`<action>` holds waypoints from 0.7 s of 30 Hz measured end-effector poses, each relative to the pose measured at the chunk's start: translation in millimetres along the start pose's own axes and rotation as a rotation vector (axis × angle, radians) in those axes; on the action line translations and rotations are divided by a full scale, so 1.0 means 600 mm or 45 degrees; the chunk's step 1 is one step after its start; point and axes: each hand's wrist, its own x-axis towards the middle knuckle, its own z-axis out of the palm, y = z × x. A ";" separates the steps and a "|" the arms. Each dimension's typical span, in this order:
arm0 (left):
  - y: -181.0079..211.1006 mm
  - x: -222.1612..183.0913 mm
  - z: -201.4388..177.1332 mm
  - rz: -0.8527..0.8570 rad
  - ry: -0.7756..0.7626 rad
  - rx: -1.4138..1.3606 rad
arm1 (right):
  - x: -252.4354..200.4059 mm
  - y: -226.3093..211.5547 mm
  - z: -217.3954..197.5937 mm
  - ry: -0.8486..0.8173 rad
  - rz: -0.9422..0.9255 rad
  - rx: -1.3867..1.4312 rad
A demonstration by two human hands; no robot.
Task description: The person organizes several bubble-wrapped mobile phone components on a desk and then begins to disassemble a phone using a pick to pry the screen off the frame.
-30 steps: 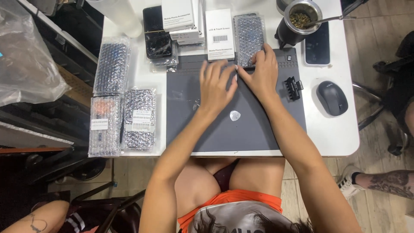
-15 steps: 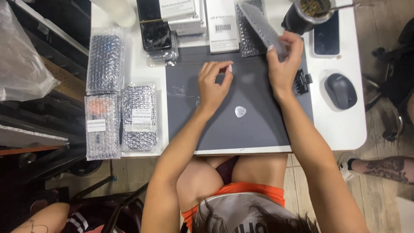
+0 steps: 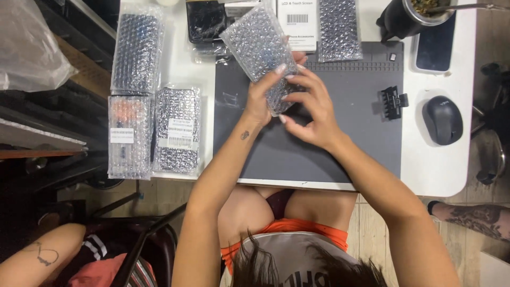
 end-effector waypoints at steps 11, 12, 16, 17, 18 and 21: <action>0.004 -0.017 0.006 0.666 0.233 1.912 | 0.004 -0.006 -0.050 0.513 0.105 0.041; 0.001 -0.017 -0.002 0.761 0.269 2.184 | 0.005 -0.006 -0.055 0.589 0.092 0.069; 0.002 -0.009 0.001 0.828 0.245 2.279 | 0.015 -0.011 -0.066 0.573 0.100 0.004; 0.002 -0.007 0.001 0.861 0.216 2.310 | 0.016 -0.011 -0.067 0.546 0.134 -0.010; 0.003 -0.005 0.001 0.896 0.185 2.342 | 0.018 -0.011 -0.068 0.522 0.166 -0.024; 0.004 -0.003 -0.005 0.932 0.121 2.384 | 0.012 -0.001 -0.073 0.476 0.211 0.079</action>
